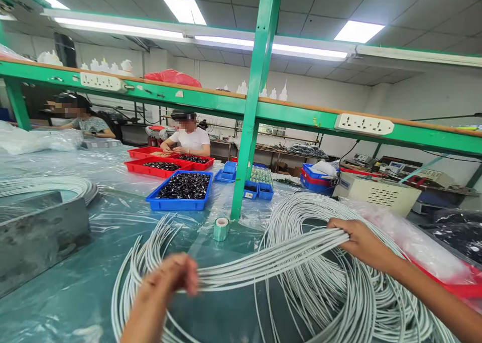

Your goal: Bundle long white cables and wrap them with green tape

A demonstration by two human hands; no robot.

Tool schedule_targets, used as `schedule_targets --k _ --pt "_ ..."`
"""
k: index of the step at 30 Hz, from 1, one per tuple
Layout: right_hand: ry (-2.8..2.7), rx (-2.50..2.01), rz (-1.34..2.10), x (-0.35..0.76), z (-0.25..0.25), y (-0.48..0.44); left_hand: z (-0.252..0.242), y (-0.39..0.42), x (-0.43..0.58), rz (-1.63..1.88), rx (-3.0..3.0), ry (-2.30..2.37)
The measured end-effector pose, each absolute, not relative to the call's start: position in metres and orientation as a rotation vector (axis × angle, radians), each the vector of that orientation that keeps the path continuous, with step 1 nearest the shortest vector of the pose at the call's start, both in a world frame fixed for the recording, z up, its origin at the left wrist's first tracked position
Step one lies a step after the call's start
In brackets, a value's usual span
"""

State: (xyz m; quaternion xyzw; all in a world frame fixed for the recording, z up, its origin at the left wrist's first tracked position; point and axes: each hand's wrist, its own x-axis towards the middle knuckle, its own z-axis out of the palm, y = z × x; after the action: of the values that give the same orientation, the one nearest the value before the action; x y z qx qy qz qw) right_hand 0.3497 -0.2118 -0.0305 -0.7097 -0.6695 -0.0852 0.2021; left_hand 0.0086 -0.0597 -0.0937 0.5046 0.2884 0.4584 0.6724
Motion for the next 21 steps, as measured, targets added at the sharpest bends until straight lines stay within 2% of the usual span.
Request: schedule_targets --k 1,2,4,6,9,11,16,21 --pt "-1.864 -1.966 -0.32 0.349 -0.029 -0.207 -0.1 -0.076 0.021 0.673 1.077 0.538" --pt "-1.863 -1.945 -0.392 0.348 -0.029 -0.204 -0.106 -0.09 0.035 0.458 0.934 0.455" --pt "-1.895 -1.878 -0.532 0.345 -0.031 -0.201 -0.112 -0.108 0.059 0.24 0.641 0.367" --pt "-1.985 -1.763 -0.727 0.341 -0.031 -0.204 -0.112 -0.111 0.074 0.373 0.385 0.411" --pt "-2.114 -1.535 -1.094 0.338 -0.026 -0.217 -0.108 -0.087 0.07 0.844 0.133 0.602" --pt "-2.14 -1.436 -1.245 0.339 -0.02 -0.228 -0.108 -0.06 0.054 1.035 0.04 0.677" --pt "-2.179 -1.352 -1.531 0.354 0.0 -0.251 -0.095 -0.001 0.011 1.012 0.11 0.614" --pt "-2.045 -1.38 -1.846 0.391 0.015 -0.277 -0.056 0.007 0.002 1.219 0.302 0.391"
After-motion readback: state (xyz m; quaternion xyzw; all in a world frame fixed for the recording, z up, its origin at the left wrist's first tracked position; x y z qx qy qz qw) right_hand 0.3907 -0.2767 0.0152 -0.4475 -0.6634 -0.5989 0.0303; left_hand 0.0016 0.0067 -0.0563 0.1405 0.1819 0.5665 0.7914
